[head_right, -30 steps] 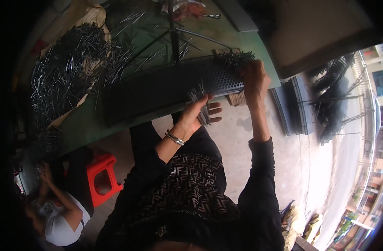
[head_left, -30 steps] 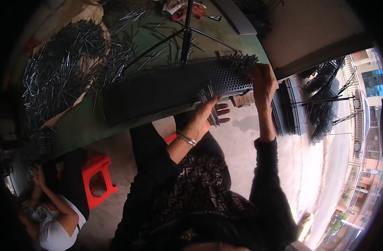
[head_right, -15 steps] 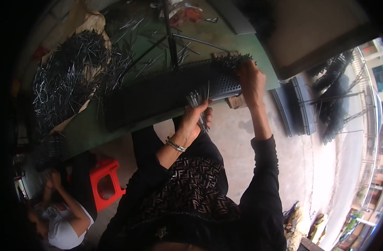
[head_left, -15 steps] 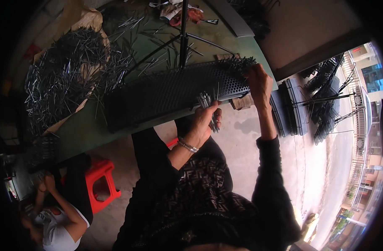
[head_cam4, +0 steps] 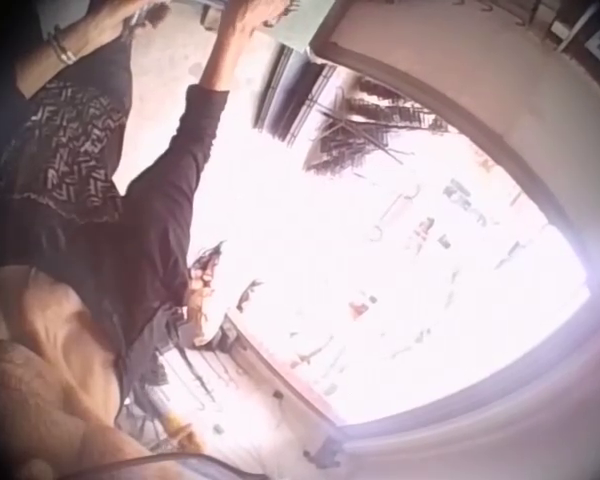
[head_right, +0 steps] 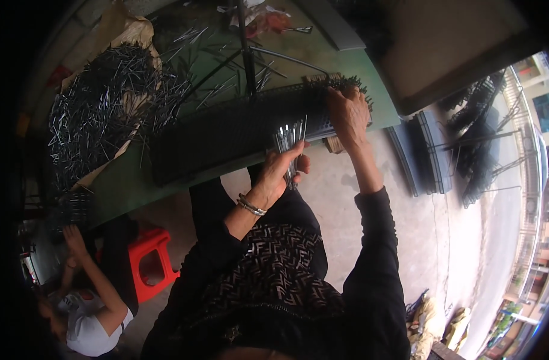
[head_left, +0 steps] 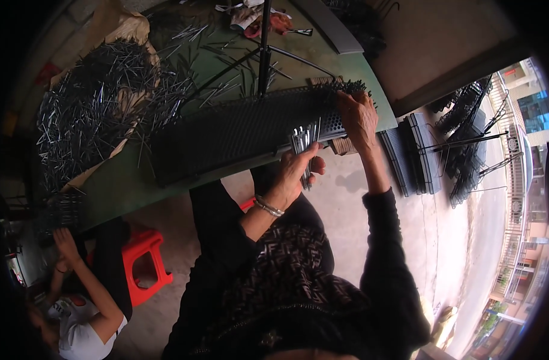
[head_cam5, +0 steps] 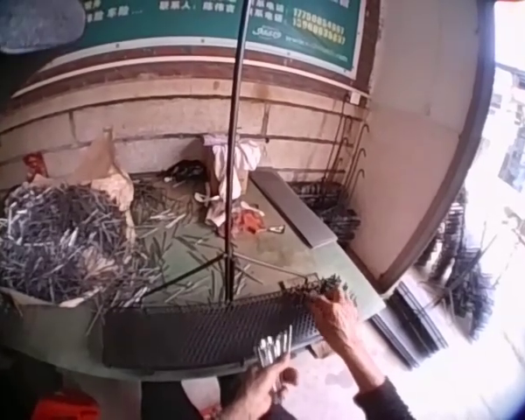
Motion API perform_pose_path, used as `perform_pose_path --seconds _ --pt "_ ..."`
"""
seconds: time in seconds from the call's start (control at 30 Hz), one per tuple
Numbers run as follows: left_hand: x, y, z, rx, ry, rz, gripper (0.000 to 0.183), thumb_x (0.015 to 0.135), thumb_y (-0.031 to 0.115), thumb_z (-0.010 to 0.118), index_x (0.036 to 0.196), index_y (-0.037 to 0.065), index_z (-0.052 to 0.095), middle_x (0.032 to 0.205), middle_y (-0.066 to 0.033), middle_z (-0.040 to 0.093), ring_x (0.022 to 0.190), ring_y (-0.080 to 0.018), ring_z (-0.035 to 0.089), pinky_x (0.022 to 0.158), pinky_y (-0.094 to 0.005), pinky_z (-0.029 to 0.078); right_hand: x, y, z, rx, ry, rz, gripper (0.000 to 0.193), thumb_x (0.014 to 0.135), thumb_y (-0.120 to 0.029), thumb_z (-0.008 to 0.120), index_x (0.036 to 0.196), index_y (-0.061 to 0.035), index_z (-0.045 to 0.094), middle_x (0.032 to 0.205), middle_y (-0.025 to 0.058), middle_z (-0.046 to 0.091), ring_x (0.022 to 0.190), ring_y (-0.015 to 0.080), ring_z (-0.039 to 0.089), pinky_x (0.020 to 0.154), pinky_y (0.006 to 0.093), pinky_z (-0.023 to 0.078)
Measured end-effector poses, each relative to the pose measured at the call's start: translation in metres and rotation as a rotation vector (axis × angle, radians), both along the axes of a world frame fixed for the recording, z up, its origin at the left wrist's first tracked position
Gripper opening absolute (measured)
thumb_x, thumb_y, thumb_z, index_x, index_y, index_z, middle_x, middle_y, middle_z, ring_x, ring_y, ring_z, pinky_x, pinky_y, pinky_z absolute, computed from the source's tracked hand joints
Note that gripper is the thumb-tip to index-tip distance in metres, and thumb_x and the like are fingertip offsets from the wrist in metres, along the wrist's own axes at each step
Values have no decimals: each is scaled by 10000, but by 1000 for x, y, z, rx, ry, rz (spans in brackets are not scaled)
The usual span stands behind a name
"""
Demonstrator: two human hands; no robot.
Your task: Manually inserting metal spikes into a wire mesh grid.
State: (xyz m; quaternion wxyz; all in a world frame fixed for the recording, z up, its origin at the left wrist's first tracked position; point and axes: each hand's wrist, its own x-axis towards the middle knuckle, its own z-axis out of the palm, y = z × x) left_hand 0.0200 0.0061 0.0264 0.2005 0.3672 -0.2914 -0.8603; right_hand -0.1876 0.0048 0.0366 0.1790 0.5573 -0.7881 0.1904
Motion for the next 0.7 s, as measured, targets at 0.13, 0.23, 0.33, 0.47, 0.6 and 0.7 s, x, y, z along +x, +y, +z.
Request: perform_pose_path --seconds 0.13,0.23,0.33,0.47,0.6,0.7 --pt "4 -3 1 -65 5 -50 279 918 307 635 1059 68 668 702 -39 664 622 -130 639 449 -234 343 13 9 11 -4 -403 150 265 940 -278 598 1107 -100 699 876 91 652 818 228 643 723 342 497" --pt "3 -4 5 -76 -21 -98 278 910 300 648 1073 77 675 747 -53 698 668 -154 688 444 -241 340 23 25 16 216 -1096 389 237 930 -230 629 996 -6 673 714 28 615 681 95 596 600 247 471" --pt "1 -4 6 -90 -12 -103 273 909 290 655 1084 81 673 815 -70 723 715 -174 716 432 -230 322 22 30 23 270 -1304 392 176 918 -173 635 883 -1 646 741 16 611 719 77 587 639 236 473" --pt "1 -2 2 -113 15 -52 229 883 292 695 991 91 674 815 -110 732 673 -190 723 381 -195 299 30 33 31 265 -1298 389 200 916 -216 633 849 -28 630 725 29 633 660 90 610 546 231 437" --pt "0 0 -1 -126 28 -63 231 889 287 694 987 80 668 837 -125 735 691 -196 728 378 -197 297 25 37 33 335 -1298 339 190 908 -210 631 889 -21 638 739 40 648 672 99 621 554 223 439" --pt "-1 -1 0 -119 51 -60 246 891 297 694 991 75 666 862 -121 736 702 -200 729 379 -197 296 22 40 32 292 -1351 363 191 900 -197 632 911 -6 641 752 49 657 681 110 630 576 224 460"
